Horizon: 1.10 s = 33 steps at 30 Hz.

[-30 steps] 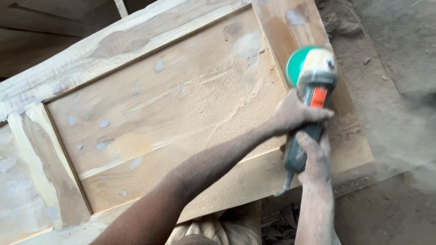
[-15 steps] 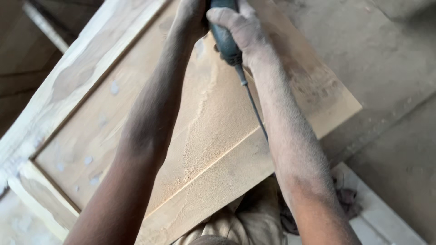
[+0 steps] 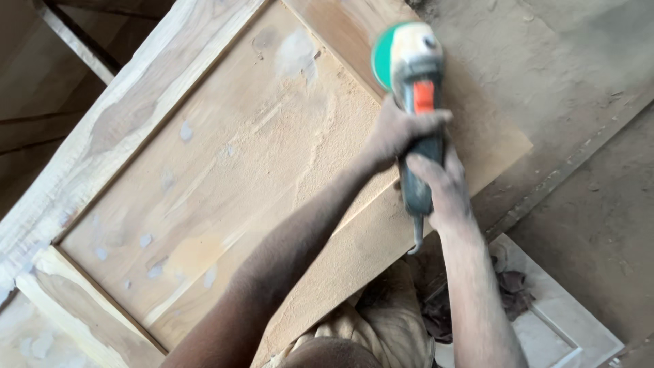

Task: The person uses an angle grinder with a sanding disc to smooth the surface of a wooden door. They systematically sand the entire surface, then lift and flip the door to inspect the other side.

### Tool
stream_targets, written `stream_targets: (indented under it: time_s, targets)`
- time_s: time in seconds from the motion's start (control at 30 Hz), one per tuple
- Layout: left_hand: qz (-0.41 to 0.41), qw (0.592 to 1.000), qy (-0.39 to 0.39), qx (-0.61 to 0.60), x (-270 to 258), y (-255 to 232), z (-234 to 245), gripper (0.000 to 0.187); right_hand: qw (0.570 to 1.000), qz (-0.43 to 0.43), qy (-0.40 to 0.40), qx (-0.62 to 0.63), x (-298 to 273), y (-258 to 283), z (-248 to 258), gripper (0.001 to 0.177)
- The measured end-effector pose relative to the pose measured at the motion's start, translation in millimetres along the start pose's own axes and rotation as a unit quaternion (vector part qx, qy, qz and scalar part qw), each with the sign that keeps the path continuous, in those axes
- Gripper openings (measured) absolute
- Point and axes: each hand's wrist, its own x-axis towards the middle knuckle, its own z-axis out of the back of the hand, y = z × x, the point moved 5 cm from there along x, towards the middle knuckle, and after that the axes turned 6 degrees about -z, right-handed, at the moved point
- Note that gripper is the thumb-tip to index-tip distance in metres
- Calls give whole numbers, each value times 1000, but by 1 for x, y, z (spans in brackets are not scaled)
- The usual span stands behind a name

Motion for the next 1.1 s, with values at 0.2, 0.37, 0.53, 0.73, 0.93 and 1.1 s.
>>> stream_targets:
  time_s: [0.2, 0.37, 0.53, 0.73, 0.93, 1.1]
  targets:
    - [-9, 997, 12, 76, -59, 28, -34, 89, 996, -22, -49, 68, -61, -57, 28, 71]
    - [93, 980, 46, 170, -99, 64, -65, 105, 992, -17, -69, 108, -113, -95, 44, 58]
    - [88, 982, 62, 157, -136, 74, -69, 110, 988, -25, -101, 117, -142, -113, 39, 67]
    - [8, 992, 14, 125, -103, 54, -31, 111, 994, -52, -71, 70, -101, -87, 15, 77]
    - [-11, 993, -58, 103, -33, 15, 41, 89, 999, -17, 31, 34, -9, -31, -30, 84]
    - [-128, 986, -102, -44, 26, -21, 111, 66, 995, -12, 99, -16, 69, 5, -79, 89]
